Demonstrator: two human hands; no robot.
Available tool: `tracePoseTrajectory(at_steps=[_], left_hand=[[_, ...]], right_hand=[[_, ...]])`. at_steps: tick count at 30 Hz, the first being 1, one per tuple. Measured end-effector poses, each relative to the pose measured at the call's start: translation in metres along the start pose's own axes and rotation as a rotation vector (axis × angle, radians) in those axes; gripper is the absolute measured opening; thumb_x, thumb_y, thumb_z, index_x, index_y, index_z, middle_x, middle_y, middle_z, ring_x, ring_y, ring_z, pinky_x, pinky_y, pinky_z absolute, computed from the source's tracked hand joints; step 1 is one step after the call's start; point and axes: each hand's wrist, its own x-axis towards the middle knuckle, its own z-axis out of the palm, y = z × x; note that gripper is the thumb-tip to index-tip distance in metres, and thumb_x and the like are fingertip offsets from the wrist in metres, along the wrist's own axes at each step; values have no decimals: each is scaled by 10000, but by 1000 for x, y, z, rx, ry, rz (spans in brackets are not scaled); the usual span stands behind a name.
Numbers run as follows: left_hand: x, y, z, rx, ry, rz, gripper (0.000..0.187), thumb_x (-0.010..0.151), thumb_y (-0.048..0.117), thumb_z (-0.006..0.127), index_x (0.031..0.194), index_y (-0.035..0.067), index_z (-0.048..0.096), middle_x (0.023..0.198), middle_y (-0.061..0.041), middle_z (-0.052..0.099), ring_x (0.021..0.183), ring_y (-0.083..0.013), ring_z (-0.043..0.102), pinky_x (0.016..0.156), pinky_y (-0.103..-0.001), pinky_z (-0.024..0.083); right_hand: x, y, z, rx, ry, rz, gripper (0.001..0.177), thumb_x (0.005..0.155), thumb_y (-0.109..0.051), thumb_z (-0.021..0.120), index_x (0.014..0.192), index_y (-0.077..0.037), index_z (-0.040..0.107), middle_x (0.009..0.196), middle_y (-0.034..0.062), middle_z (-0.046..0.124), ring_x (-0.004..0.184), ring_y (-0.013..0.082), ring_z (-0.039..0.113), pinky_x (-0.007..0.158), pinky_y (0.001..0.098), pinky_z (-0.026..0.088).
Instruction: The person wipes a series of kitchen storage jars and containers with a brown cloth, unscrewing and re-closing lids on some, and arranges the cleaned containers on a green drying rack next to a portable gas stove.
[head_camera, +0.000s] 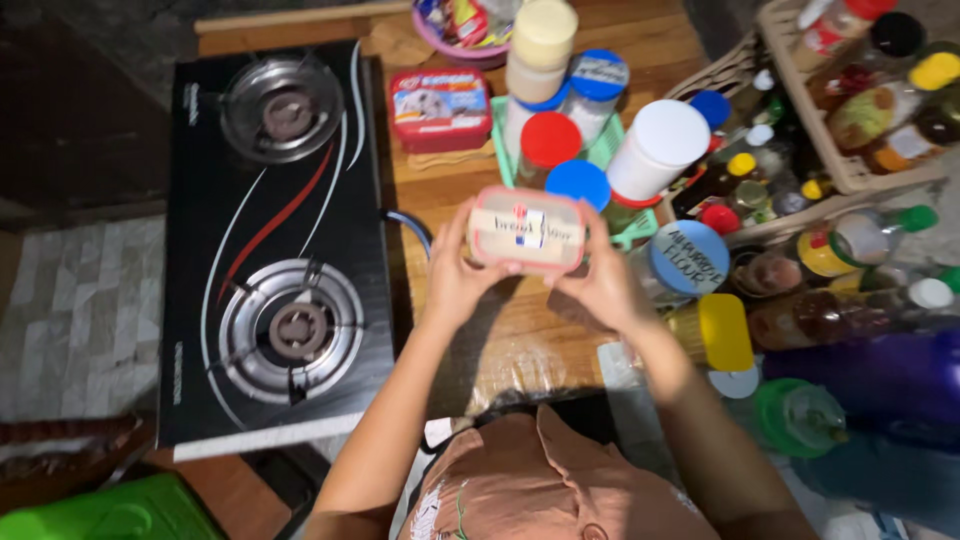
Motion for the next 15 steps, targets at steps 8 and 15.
tracePoseTrajectory(at_steps=[8,15], left_hand=[[102,71,28,-134,3,205,967,703,261,937,1526,96,455,1388,-163,606,1269,-339,593,1036,-415,499],[207,111,87,-390,-94,296,906,811,262,879,1563,31,429,1396,-168,683,1247,-258,684,1065,-363,528]], right_hand=[[34,-56,-101,-91,223,-62,1086,714,-142,940,1572,-62,280,1244,147,687,1112,216,696,939,357,557],[99,-50,-189,165,257,-301,1174,747,-93,889,1623,-17,110,1564,202,443,1362,240,553,1028,357,571]])
